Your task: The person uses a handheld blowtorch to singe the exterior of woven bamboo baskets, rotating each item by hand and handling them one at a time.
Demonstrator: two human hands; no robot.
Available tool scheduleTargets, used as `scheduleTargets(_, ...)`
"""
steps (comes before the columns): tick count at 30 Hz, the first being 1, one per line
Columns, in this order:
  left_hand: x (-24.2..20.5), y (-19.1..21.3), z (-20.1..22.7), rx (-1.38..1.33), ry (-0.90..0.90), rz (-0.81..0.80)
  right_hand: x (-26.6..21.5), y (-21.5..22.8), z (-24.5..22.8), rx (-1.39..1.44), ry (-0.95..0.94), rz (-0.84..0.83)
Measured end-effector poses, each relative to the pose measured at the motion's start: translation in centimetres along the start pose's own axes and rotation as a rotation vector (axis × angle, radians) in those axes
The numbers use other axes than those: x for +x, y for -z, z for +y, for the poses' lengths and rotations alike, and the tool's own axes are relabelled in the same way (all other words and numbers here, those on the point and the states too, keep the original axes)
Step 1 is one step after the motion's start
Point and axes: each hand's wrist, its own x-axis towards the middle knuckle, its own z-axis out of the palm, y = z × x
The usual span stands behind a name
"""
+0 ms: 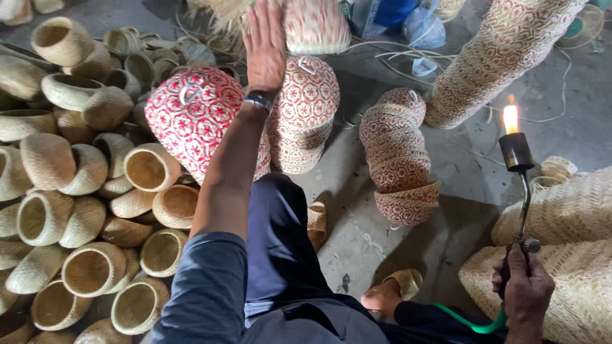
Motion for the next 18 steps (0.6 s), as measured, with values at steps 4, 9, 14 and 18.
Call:
scheduleTargets(4, -5.9, 0.0, 2.2, -0.027, -0.167, -0.107, 0.0, 0.5, 0.0, 0.016, -0.014, 0.000)
scheduleTargets(9, -11.7, 2.2, 2.7, 0.039, -0.217, -0.397, 0.8, 0.1, -0.2, -0.042, -0.003, -0.003)
scheduleTargets(14, -12.2, 5.0, 2.5, -0.201, -0.155, -0.416, 1.2, -0.7, -0.3, -0.003, -0.038, -0.026)
scheduleTargets(18, -7.0, 5.7, 3.9, -0.469, 0.037, -0.402, 1.6, -1.2, -0.4, 0.016, -0.057, -0.021)
